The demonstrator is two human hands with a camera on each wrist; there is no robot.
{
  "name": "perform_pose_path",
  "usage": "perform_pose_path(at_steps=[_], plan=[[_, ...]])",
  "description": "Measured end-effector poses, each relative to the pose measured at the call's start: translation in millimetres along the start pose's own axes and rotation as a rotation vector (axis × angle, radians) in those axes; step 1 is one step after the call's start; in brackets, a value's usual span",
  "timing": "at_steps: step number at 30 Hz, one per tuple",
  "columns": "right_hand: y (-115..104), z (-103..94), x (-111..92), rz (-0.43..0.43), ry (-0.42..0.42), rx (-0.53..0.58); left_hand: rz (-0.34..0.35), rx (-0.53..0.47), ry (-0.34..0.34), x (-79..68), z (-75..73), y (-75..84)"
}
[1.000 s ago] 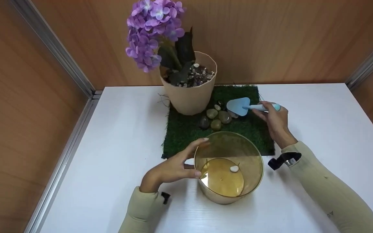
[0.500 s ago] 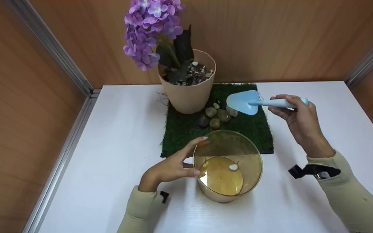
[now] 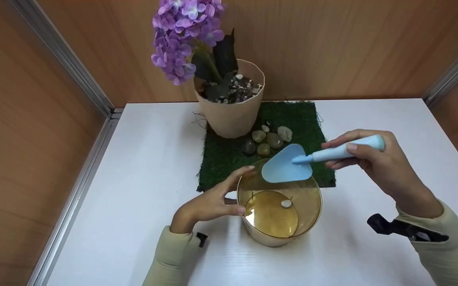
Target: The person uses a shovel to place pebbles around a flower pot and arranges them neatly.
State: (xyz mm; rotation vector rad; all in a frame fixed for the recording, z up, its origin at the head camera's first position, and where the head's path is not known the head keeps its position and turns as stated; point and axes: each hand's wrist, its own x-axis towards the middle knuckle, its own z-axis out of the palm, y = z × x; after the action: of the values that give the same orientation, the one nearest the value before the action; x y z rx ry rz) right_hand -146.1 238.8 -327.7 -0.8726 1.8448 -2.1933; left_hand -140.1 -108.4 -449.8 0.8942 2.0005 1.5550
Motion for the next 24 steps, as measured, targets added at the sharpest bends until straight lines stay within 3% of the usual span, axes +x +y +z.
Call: perform_pose_path(at_steps=[5, 9, 16, 24], plan=[[3.3, 25.3, -1.3, 0.024, -0.145, -0.500, -0.010, 0.007, 0.008, -0.3, 0.1, 1.2], [12.4, 43.2, -2.3, -0.022, -0.302, -0.779, -0.017, 0.026, 0.010, -0.6, -0.6, 1.8], [35.9, 58.9, -1.6, -0.112, -0.452, -0.926, -0.010, 0.014, 0.007, -0.1, -0.5, 0.8], [54.5, 62.8, -0.1, -0.031, -0.537, -1.048, -0.008, 0.004, 0.006, -1.1, -0.4, 0.5]])
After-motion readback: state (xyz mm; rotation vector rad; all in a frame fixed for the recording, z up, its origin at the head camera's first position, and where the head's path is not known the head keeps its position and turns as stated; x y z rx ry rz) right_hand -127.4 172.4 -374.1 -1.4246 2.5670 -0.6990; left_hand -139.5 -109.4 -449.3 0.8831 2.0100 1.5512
